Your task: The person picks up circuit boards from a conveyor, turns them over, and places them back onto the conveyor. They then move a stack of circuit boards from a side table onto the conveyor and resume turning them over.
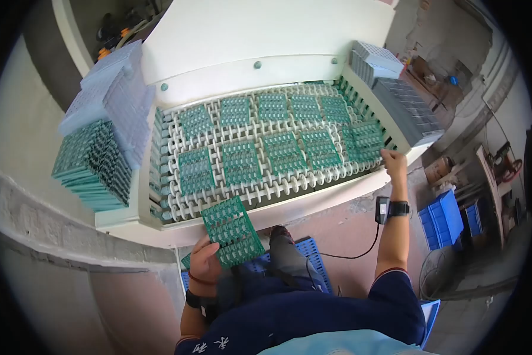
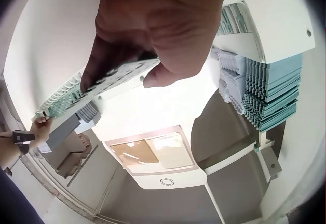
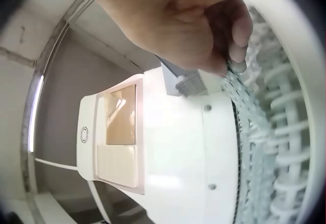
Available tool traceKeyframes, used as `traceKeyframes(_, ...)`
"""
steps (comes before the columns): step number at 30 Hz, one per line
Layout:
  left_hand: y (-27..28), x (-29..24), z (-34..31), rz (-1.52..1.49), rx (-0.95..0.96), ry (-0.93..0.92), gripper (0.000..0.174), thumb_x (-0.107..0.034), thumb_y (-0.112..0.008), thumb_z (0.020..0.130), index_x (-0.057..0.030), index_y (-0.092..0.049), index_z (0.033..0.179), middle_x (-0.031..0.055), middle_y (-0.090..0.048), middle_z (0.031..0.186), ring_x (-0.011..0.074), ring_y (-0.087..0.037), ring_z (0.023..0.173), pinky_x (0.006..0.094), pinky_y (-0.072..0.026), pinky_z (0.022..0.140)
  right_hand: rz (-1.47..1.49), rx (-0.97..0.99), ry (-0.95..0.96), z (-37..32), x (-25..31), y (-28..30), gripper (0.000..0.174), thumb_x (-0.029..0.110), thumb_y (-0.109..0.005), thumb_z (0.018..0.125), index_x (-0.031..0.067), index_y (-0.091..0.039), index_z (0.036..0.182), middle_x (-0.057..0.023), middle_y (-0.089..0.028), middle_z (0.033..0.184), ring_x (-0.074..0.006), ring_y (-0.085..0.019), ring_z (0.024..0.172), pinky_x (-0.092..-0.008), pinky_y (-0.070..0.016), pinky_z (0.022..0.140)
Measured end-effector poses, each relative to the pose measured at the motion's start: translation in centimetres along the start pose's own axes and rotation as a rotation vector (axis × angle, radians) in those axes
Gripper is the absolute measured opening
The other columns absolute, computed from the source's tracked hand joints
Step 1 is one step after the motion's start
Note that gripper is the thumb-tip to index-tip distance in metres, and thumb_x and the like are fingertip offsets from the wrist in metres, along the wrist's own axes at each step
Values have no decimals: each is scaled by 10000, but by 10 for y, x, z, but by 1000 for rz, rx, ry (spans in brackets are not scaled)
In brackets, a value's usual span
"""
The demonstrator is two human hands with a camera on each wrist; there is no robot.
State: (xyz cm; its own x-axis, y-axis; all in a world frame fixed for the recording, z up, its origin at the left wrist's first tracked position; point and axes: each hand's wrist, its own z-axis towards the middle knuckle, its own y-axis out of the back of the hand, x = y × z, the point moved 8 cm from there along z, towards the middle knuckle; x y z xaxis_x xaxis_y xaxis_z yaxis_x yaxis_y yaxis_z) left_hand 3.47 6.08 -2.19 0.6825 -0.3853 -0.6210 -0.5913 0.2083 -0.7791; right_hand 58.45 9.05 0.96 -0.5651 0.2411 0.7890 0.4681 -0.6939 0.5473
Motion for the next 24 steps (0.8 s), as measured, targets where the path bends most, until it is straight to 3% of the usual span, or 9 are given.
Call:
traceKeyframes(1,3,-2,-3,41,-11,-17,392,-50,-457,847,104,-441,1207,192,-553,1148,275,-539,1072,396,-408,947,182,20,-178,-12,7,6,274,225,-649,810,-30,-638,709,2,-483,504,-61,-396,398,-229,-281,360)
traceKeyframes(5,10,-8,-2,69,-61,-33,368,-47,-458,864,94,-449,1204,183,-554,1149,259,-545,1063,386,-423,931,796,183,-298,-74,32,-24,205,169,-556,883,42,-563,722,-9,-474,494,-83,-409,375,-205,-293,346)
traceKeyframes(7,7,-4,2,94,2,-29,332,-40,-462,883,82,-462,1192,164,-558,1147,237,-550,1055,367,-438,912,952,335,-431,-134,65,-62,201,161,-533,897,68,-531,719,-9,-480,489,-83,-413,369,-208,-311,353)
traceKeyframes(9,6,-1,4,96,-21,-27,319,-38,-465,888,78,-467,1185,155,-560,1147,226,-552,1051,357,-443,904,1048,532,-508,-197,89,-108,122,154,-559,879,47,-580,825,-22,-506,503,-91,-458,379,-215,-345,355)
traceKeyframes(11,5,3,5,102,-9,-12,307,-36,-469,893,73,-473,1179,147,-561,1146,215,-554,1048,347,-448,896,1050,778,-597,-257,109,-147,112,134,-595,859,26,-613,883,-61,-588,584,-121,-541,426,-242,-433,375)
traceKeyframes(14,8,6,1,179,-9,-10,302,-31,-468,892,73,-474,1175,139,-562,1147,196,-553,1041,335,-447,893,1002,1011,-537,-303,143,-185,166,162,-629,848,-4,-631,864,-39,-597,624,-94,-548,468,-218,-465,436)
traceKeyframes(21,15,-5,-10,226,-104,-38,304,-42,-476,890,68,-478,1173,126,-569,1132,179,-553,1032,327,-443,894,662,1160,-308,-313,164,-192,161,169,-599,871,25,-606,798,-2,-563,598,-62,-533,481,-192,-443,436)
traceKeyframes(24,31,-11,-9,286,-150,-57,308,-39,-476,887,60,-479,1179,115,-575,1115,163,-563,993,309,-455,859,756,1122,-358,-314,160,-194,170,165,-591,876,31,-583,771,-6,-555,577,-59,-518,452,-197,-429,412)
